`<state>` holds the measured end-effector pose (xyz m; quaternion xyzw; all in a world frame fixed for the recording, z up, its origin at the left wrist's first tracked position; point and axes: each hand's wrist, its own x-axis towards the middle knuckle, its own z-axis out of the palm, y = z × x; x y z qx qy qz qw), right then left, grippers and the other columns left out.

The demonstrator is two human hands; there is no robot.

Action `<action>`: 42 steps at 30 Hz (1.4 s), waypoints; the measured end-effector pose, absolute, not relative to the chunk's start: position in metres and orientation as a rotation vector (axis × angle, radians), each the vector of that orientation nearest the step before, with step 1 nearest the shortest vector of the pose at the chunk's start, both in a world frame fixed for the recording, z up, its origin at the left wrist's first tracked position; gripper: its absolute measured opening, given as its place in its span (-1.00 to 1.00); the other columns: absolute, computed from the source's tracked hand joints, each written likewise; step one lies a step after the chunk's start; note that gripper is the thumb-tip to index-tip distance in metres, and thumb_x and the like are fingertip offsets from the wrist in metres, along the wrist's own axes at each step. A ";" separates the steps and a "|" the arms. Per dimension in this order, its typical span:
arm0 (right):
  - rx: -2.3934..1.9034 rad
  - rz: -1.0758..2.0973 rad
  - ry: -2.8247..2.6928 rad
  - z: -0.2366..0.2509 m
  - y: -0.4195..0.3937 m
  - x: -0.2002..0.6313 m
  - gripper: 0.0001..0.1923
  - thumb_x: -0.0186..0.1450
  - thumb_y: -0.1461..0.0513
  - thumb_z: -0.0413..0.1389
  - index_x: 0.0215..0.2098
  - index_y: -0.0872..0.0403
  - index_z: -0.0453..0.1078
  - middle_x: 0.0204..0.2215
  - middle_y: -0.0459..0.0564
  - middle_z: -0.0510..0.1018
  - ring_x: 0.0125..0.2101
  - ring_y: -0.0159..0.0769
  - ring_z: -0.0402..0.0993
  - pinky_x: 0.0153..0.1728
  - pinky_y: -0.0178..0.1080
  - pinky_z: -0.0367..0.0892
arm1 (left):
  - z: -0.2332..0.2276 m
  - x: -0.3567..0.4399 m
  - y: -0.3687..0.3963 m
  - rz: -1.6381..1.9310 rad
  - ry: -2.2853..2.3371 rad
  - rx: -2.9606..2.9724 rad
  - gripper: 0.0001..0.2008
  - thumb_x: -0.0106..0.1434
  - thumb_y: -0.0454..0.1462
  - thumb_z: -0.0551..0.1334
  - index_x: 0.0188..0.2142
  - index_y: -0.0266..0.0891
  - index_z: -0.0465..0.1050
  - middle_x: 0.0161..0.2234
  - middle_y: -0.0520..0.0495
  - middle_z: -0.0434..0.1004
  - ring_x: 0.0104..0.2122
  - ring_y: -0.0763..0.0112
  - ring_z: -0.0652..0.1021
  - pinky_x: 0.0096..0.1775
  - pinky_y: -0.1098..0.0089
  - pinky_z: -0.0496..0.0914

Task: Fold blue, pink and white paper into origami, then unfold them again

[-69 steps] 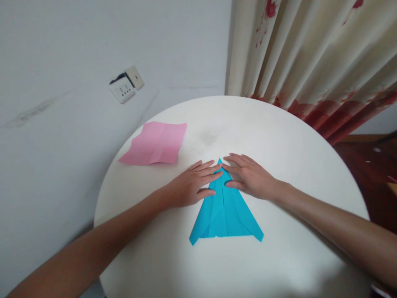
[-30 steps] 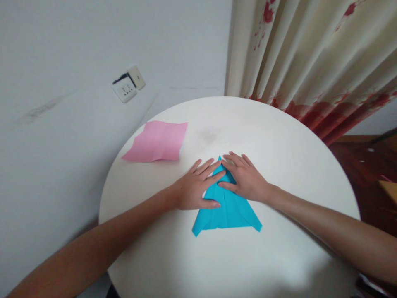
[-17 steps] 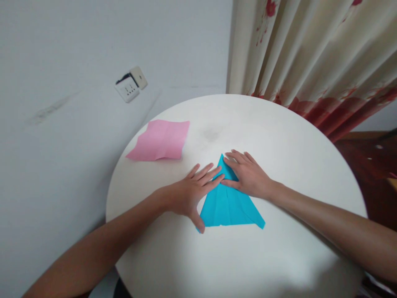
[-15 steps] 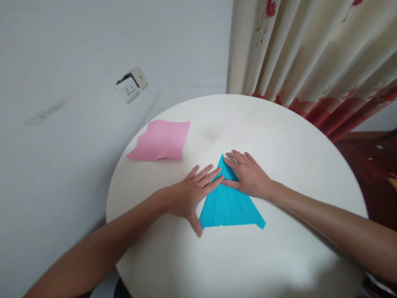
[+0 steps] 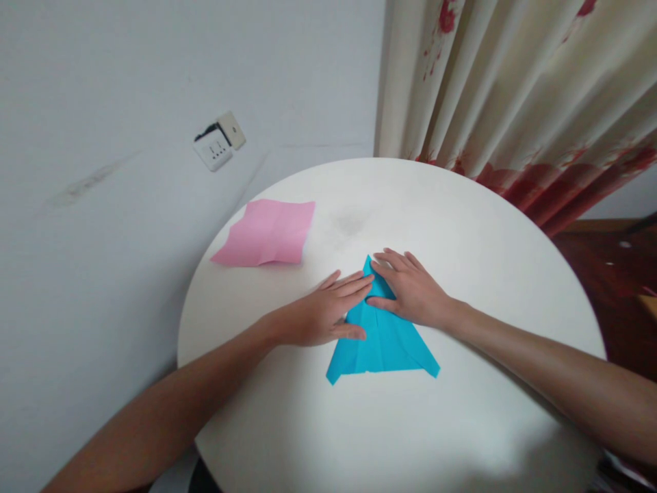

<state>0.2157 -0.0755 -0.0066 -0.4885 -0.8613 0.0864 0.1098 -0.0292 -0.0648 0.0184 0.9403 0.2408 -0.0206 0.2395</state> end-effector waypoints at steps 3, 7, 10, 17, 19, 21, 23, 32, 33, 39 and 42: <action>-1.437 0.254 -2.532 -0.007 -0.075 0.216 -0.19 0.32 -0.16 0.08 0.34 0.15 0.15 0.34 0.22 0.20 0.36 0.16 -0.04 0.29 0.28 -0.01 | 0.011 -0.021 -0.062 0.056 0.737 2.629 -0.29 0.43 0.06 0.04 0.43 -0.14 -0.13 0.43 -0.20 -0.11 0.41 0.14 -0.03 0.35 0.01 -0.16; -1.441 0.264 -2.529 -0.006 -0.076 0.215 -0.20 0.32 -0.16 0.08 0.35 0.14 0.14 0.34 0.22 0.19 0.36 0.15 -0.04 0.29 0.27 -0.02 | 0.003 -0.018 -0.060 0.157 0.778 2.685 -0.36 0.44 0.00 0.07 0.40 -0.16 -0.02 0.40 -0.21 0.01 0.39 0.12 0.05 0.35 0.02 -0.05; -1.444 0.280 -2.520 -0.005 -0.076 0.215 -0.21 0.33 -0.15 0.09 0.35 0.12 0.14 0.34 0.21 0.20 0.36 0.16 -0.03 0.29 0.28 -0.03 | 0.000 -0.019 -0.059 0.211 0.810 2.720 -0.39 0.43 -0.05 0.10 0.37 -0.18 0.07 0.40 -0.24 0.01 0.39 0.07 0.06 0.33 0.01 0.03; -1.415 0.299 -2.509 -0.006 -0.076 0.216 -0.22 0.32 -0.16 0.08 0.34 0.09 0.16 0.33 0.23 0.21 0.36 0.17 -0.03 0.27 0.30 -0.02 | 0.000 -0.020 -0.057 0.162 0.824 2.755 -0.43 0.44 -0.04 0.09 0.36 -0.13 0.10 0.40 -0.19 0.01 0.39 0.08 0.02 0.32 -0.03 0.02; -1.412 0.305 -2.505 -0.007 -0.076 0.216 -0.22 0.32 -0.16 0.08 0.34 0.09 0.16 0.33 0.23 0.21 0.36 0.17 -0.03 0.27 0.30 -0.03 | 0.000 -0.020 -0.056 0.161 0.818 2.755 -0.45 0.44 -0.04 0.09 0.35 -0.12 0.13 0.40 -0.17 0.02 0.39 0.08 0.03 0.32 -0.04 0.03; -1.412 0.315 -2.494 -0.007 -0.076 0.216 -0.23 0.32 -0.16 0.09 0.33 0.09 0.17 0.33 0.24 0.21 0.36 0.17 -0.03 0.27 0.30 -0.03 | 0.000 -0.020 -0.056 0.161 0.816 2.755 -0.46 0.44 -0.05 0.09 0.34 -0.11 0.15 0.40 -0.16 0.03 0.39 0.08 0.04 0.32 -0.04 0.03; -1.403 0.340 -2.463 -0.006 -0.075 0.215 -0.26 0.32 -0.15 0.10 0.31 0.08 0.22 0.32 0.23 0.24 0.35 0.17 -0.01 0.27 0.32 -0.03 | -0.001 -0.021 -0.056 0.177 0.811 2.756 -0.46 0.44 -0.05 0.09 0.34 -0.09 0.16 0.40 -0.15 0.04 0.39 0.08 0.04 0.31 -0.04 0.04; -1.336 1.042 -1.708 0.027 -0.070 0.224 -0.51 0.46 -0.03 -0.08 0.06 0.09 0.48 0.05 0.18 0.55 0.03 -0.02 0.49 -0.04 0.01 0.49 | 0.003 -0.022 -0.058 0.150 0.808 2.767 -0.43 0.44 -0.04 0.09 0.36 -0.13 0.11 0.40 -0.16 0.03 0.40 0.09 0.02 0.32 -0.02 0.00; -1.337 1.149 -1.650 0.031 -0.072 0.226 -0.48 0.47 -0.05 -0.12 0.08 0.10 0.46 0.07 0.20 0.53 0.02 -0.01 0.50 -0.08 0.00 0.52 | 0.004 -0.022 -0.058 0.145 0.808 2.765 -0.43 0.44 -0.04 0.08 0.36 -0.12 0.11 0.40 -0.16 0.03 0.40 0.09 0.02 0.32 -0.02 0.00; -1.352 1.446 -1.562 0.039 -0.075 0.236 -0.34 0.49 -0.10 -0.31 0.18 0.13 0.34 0.15 0.28 0.45 0.04 -0.04 0.50 -0.18 -0.09 0.58 | 0.002 -0.021 -0.059 0.115 0.789 2.783 -0.43 0.46 -0.04 0.04 0.38 -0.11 0.05 0.42 -0.16 -0.02 0.40 0.07 -0.01 0.32 -0.06 -0.05; -1.376 1.402 -1.668 0.038 -0.071 0.240 -0.36 0.50 -0.08 -0.33 0.19 0.13 0.32 0.06 0.28 0.51 -0.02 -0.05 0.54 -0.22 -0.10 0.59 | 0.000 -0.018 -0.063 0.117 0.773 2.801 -0.43 0.47 -0.04 0.01 0.39 -0.10 0.00 0.42 -0.16 -0.03 0.40 0.07 -0.01 0.32 -0.08 -0.08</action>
